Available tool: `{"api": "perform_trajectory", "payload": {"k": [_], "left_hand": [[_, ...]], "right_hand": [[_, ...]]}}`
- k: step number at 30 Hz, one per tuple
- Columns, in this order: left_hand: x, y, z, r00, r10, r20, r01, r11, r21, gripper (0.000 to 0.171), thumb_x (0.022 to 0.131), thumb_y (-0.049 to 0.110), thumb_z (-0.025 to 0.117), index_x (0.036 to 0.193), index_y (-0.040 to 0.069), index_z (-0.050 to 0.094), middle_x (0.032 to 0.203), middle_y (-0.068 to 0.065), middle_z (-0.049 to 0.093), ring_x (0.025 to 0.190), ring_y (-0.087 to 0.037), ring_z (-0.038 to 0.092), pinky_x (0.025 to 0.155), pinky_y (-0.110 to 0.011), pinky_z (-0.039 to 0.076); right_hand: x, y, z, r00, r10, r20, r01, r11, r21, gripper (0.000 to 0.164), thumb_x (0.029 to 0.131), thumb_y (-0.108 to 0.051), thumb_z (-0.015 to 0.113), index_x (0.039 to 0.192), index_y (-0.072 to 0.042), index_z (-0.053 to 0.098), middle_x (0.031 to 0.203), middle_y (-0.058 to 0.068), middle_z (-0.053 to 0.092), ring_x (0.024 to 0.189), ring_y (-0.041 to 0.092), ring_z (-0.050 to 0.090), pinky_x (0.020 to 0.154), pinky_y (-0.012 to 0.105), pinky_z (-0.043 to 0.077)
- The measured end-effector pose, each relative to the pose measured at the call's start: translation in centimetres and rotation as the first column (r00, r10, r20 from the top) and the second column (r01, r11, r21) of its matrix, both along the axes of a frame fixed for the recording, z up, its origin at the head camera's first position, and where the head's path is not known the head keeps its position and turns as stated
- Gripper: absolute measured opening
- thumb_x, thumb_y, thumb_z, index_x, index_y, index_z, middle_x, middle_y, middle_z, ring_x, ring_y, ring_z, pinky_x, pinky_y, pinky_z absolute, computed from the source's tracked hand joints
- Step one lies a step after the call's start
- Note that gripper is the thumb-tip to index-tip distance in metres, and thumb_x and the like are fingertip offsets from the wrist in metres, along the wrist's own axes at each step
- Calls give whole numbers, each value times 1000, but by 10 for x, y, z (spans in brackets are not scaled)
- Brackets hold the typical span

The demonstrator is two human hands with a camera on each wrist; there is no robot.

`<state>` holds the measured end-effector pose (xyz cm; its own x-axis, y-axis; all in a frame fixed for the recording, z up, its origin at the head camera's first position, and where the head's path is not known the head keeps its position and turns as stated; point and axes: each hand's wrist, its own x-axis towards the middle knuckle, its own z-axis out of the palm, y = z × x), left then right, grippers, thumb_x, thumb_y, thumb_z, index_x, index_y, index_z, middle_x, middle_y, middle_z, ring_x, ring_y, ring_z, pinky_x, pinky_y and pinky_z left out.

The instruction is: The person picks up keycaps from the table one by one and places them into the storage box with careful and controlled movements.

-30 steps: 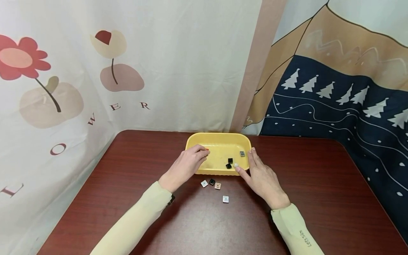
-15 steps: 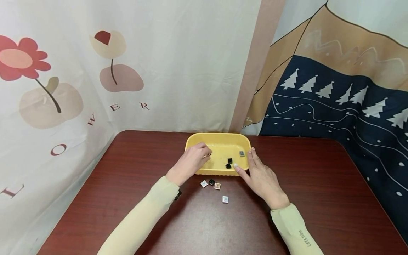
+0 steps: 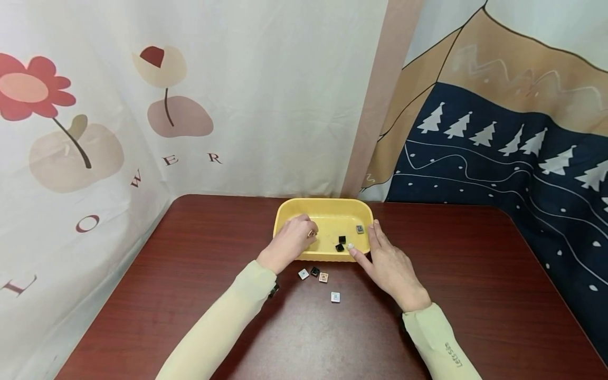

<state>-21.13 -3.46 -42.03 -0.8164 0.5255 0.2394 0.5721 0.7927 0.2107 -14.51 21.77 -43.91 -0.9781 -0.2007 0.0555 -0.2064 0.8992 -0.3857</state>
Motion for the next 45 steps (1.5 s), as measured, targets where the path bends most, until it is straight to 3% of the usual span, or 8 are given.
{"api": "perform_trajectory", "payload": {"k": [12,16,19,24,32,45], "left_hand": [[-6,3,-3,995,45,88,-44,999,-14,17,88,10,81,74,10,72,79,-3,64,78,-20,64,67,-35,53],[-7,3,-3,992,53,111,-53,999,-2,2,88,8,79,87,7,77,88,-7,69,84,-25,68,73,-39,55],[-7,3,-3,991,61,116,-62,998,6,7,88,8,76,95,7,77,92,-8,69,86,-26,68,74,-41,55],[-3,2,-3,995,79,66,-81,997,18,15,93,17,76,106,9,79,99,-7,71,87,-26,70,74,-41,57],[5,0,-4,994,73,-79,-70,997,41,24,98,31,73,116,15,79,114,-1,74,100,-24,72,84,-40,57],[25,-13,3,979,-42,-200,62,993,96,27,99,29,71,120,13,76,129,-7,69,120,-25,64,107,-41,46]], "right_hand": [[1,-3,1,1000,0,10,0,1000,-1,89,105,-58,50,161,6,24,169,25,16,144,46,41,102,63,46],[1,-3,0,1000,1,10,-1,1000,-1,89,105,-58,49,161,6,24,169,24,16,144,46,40,102,63,46],[1,-3,1,1000,1,9,-1,1000,2,89,105,-58,50,161,6,24,169,25,16,144,46,41,102,63,46],[1,-2,1,1000,2,6,-2,1000,8,88,105,-57,50,161,6,25,169,25,16,143,46,42,101,63,47],[1,-2,2,1000,0,-4,0,1000,6,88,105,-58,51,161,6,26,168,26,18,140,48,45,99,64,48],[2,-1,3,1000,-5,-3,5,1000,1,88,104,-58,51,161,5,26,169,26,18,137,49,49,97,65,48]]}}
